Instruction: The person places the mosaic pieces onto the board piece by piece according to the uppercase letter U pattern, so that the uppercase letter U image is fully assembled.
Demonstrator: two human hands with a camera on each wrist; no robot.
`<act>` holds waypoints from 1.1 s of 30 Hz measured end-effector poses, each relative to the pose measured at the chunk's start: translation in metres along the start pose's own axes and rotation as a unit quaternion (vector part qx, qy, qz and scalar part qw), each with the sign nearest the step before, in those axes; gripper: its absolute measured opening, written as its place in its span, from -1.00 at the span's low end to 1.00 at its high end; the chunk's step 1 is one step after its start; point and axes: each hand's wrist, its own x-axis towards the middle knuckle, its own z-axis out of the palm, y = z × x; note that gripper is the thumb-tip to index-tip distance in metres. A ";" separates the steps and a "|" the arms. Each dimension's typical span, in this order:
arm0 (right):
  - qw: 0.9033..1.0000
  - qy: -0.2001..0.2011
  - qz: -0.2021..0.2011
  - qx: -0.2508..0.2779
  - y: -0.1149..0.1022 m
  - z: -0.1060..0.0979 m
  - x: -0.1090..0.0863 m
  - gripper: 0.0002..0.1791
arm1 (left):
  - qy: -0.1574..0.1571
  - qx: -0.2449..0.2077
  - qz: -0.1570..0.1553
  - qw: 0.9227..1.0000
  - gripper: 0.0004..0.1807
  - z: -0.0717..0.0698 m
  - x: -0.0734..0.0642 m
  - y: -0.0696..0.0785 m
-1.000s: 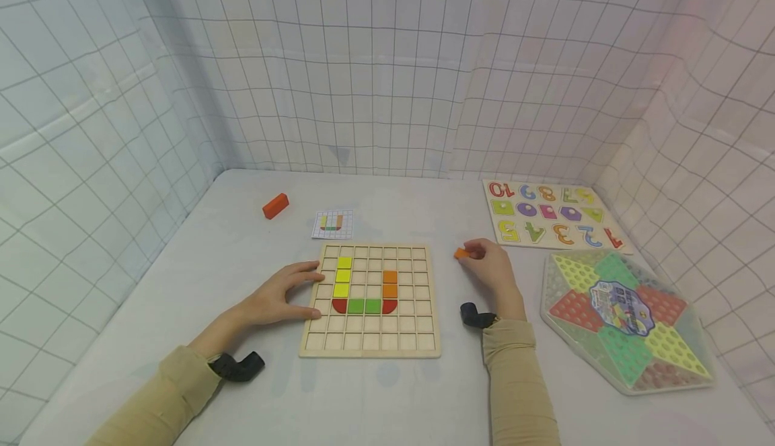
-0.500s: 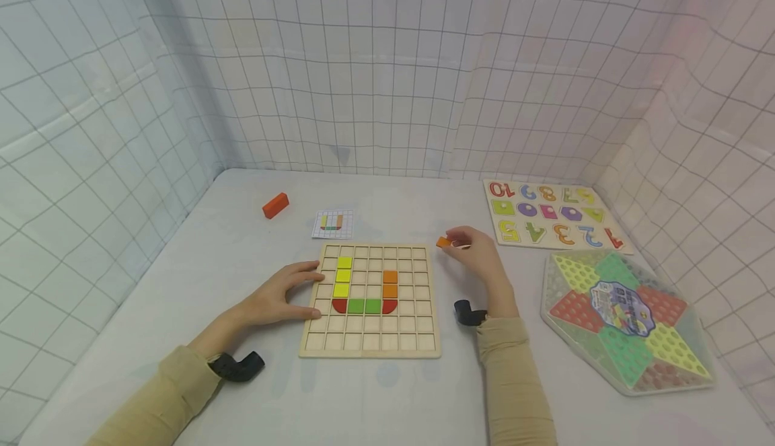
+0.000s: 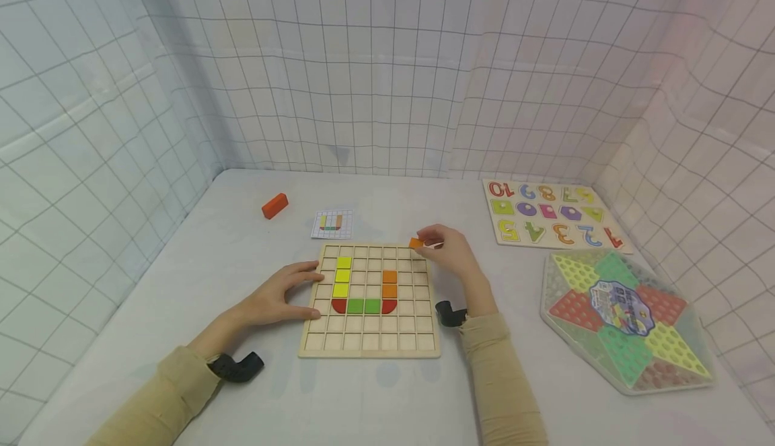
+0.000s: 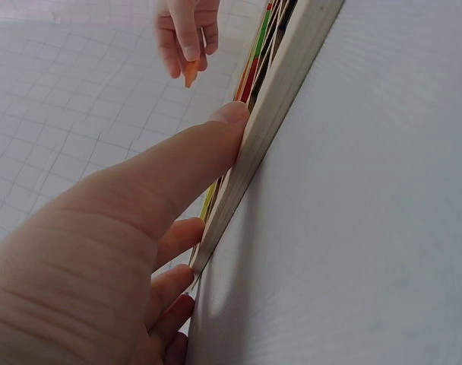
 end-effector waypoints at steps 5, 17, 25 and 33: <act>1.000 -0.017 -0.016 -0.001 -0.005 0.009 0.003 -0.62 | 0.002 -0.001 0.001 1.000 -0.28 0.000 0.000 -0.001; 0.997 -0.073 -0.035 0.006 -0.002 0.027 0.010 -0.66 | 0.002 -0.001 -0.005 1.000 -0.27 0.000 0.001 -0.001; 0.996 -0.090 -0.027 -0.010 -0.001 0.038 0.011 -0.68 | -0.001 -0.005 -0.005 1.000 -0.28 0.000 -0.001 0.001; 0.994 -0.099 -0.046 -0.026 0.005 0.044 0.015 -0.71 | 0.002 -0.003 -0.002 1.000 -0.28 0.000 0.000 0.001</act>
